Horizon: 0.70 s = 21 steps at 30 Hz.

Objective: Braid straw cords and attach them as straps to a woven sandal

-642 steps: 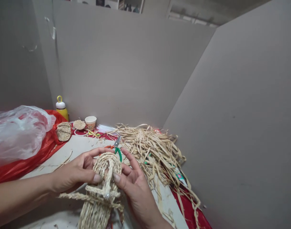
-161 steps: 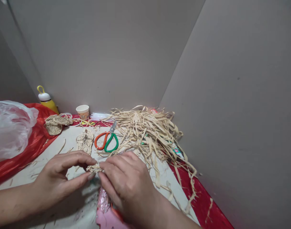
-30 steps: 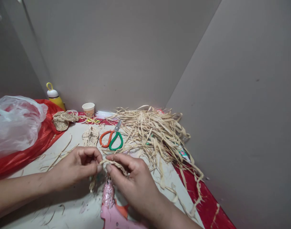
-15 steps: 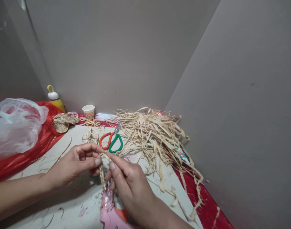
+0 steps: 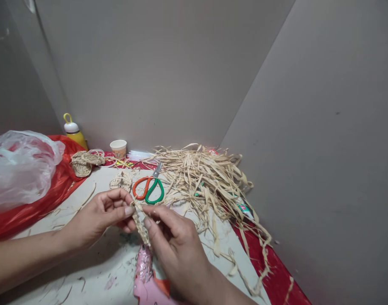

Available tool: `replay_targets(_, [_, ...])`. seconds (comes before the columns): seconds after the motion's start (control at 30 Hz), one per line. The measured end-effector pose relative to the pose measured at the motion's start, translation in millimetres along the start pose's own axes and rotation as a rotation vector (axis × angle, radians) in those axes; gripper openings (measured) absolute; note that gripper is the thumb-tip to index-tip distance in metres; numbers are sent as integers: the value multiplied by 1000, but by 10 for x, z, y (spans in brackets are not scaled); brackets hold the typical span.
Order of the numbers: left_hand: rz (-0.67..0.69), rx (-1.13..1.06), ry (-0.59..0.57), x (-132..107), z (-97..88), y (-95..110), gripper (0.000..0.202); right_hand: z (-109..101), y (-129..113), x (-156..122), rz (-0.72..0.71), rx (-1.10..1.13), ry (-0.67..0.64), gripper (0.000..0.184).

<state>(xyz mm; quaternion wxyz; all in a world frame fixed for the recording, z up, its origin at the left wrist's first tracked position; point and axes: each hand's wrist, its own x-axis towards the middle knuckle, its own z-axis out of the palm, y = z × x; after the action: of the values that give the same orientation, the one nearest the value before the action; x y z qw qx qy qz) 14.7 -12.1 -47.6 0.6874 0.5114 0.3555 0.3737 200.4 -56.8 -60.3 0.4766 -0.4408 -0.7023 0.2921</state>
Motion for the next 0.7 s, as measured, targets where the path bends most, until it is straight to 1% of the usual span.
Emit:
replay_targets(0.13, [-15, -43, 0, 10, -10, 14, 32, 7, -7, 10, -68, -94, 39, 22])
replay_targets(0.27, [-17, -81, 0, 4, -22, 25, 29, 8, -20, 5, -113, -188, 43, 30])
replay_targets(0.37, [-12, -101, 10, 2, -33, 18, 27, 12, -18, -6, -134, -216, 46, 31])
replay_targets(0.53, [-6, -134, 7, 2, -32, 14, 26, 11, -6, -12, -86, -172, 72, 26])
replay_targets(0.7, [3, -122, -7, -10, -31, 74, 26, -4, -28, 8, -19, -125, 61, 18])
